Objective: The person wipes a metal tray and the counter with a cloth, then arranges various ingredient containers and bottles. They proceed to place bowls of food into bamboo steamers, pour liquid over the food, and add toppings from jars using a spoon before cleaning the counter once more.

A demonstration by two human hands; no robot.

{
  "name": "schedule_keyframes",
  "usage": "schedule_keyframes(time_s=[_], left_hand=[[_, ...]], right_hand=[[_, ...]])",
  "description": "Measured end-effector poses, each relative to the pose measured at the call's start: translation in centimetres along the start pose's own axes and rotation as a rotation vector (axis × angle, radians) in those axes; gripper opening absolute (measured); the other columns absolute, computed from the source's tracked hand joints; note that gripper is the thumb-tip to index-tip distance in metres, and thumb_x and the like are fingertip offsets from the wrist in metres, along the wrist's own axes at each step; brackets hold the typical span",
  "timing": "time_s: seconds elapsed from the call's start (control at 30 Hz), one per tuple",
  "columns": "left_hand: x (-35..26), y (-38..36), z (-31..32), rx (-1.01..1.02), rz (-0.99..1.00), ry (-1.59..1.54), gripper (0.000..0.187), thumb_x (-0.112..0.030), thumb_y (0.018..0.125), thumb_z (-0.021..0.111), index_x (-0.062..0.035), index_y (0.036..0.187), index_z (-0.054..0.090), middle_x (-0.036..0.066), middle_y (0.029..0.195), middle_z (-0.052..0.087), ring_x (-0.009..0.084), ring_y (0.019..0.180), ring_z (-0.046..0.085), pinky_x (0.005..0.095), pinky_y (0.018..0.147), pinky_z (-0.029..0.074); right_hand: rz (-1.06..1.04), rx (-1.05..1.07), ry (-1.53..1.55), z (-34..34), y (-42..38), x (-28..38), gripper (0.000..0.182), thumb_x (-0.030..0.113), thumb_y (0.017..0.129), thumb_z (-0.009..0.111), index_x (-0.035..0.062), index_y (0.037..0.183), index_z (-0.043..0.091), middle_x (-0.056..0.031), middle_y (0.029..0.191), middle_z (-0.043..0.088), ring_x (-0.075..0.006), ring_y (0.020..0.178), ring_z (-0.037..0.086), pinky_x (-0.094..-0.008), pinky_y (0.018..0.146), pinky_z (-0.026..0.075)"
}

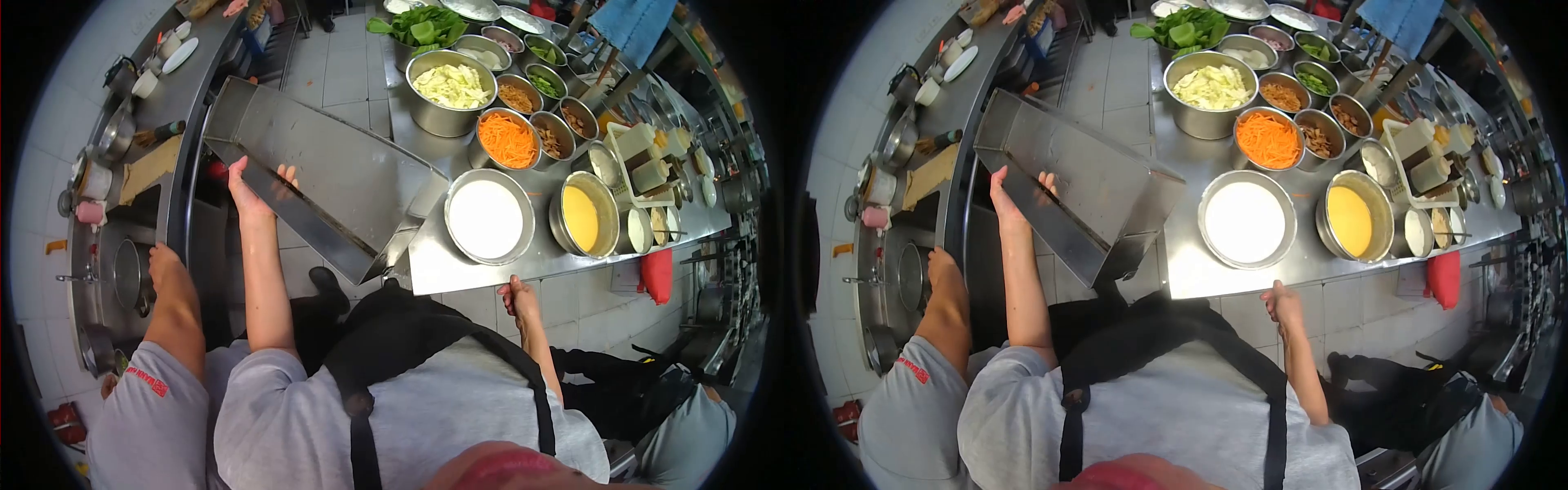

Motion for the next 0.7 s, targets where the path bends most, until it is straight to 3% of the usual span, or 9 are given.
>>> schedule_keyframes(time_s=[0.27,0.37,0.7], left_hand=[[-0.5,0.1,1.3,0.087,0.047,0.089,0.064,-0.046,0.064,0.054,-0.0052,0.112,0.042,0.017,0.093,0.046,0.0324,0.080,0.051,0.0445,0.067,0.041],[-1.2,0.7,1.8,0.025,0.062,0.093,0.064,-0.046,0.064,0.054,-0.0052,0.111,0.042,0.016,0.093,0.046,0.0322,0.080,0.050,0.0450,0.068,0.040],[-3.0,4.0,1.3,0.079,0.020,0.120,0.063,-0.046,0.064,0.055,-0.0068,0.111,0.042,0.015,0.092,0.046,0.0316,0.080,0.051,0.0445,0.069,0.040]], right_hand=[[-0.095,-0.083,0.038,0.8,-0.6,-0.5,0.046,0.035,0.092,0.038,0.0040,0.064,0.056,-0.0001,0.045,0.041,-0.0082,0.035,0.031,-0.0236,0.033,0.022],[-0.152,-0.107,0.035,1.0,0.1,-1.4,0.045,0.035,0.092,0.039,0.0045,0.063,0.055,-0.0001,0.044,0.041,-0.0080,0.034,0.030,-0.0237,0.033,0.021],[-0.139,-0.183,0.045,1.0,-0.3,-1.2,0.045,0.035,0.092,0.039,0.0051,0.063,0.055,0.0001,0.043,0.040,-0.0077,0.034,0.029,-0.0232,0.032,0.020]])
Point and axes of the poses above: each hand's wrist, its own y-axis towards the middle knuckle, its own z-axis out of the palm, x = y × z, the point moved 3 cm from there along y, towards the middle knuckle
